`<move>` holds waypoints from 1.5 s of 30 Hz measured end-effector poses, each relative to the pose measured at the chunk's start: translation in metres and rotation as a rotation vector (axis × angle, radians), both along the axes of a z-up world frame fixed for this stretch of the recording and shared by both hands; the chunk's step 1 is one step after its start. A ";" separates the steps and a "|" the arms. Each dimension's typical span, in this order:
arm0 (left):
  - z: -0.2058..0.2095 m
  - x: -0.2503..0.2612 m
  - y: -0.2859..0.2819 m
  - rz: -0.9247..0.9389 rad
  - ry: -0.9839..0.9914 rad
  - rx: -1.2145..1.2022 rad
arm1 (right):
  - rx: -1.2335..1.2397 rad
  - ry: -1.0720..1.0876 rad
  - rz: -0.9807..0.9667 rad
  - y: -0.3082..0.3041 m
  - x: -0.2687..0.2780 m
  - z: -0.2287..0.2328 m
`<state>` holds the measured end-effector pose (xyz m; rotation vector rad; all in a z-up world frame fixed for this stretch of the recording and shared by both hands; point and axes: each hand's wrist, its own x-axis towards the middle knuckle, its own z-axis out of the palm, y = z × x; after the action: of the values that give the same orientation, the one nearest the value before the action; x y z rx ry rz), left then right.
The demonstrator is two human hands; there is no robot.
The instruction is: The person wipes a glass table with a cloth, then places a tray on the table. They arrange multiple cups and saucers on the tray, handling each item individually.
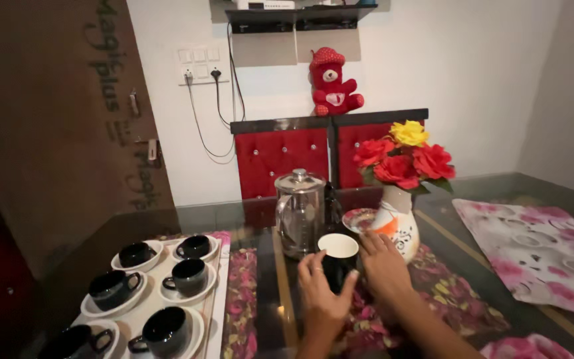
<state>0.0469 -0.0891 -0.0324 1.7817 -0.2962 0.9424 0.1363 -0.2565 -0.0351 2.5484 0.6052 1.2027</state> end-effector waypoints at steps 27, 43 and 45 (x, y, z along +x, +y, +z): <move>0.006 -0.002 0.012 -0.216 0.399 0.095 | -0.257 0.198 -0.528 -0.048 0.128 -0.011; -0.007 -0.001 0.011 0.031 0.153 0.163 | 0.274 0.322 -0.101 -0.043 0.110 -0.044; 0.000 -0.006 0.012 0.052 0.144 0.184 | 0.318 0.300 0.032 -0.048 0.090 -0.036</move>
<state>0.0404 -0.0767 -0.0324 2.0240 -0.2528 0.8396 0.2264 -0.3042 -0.0707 3.0324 0.5548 1.0002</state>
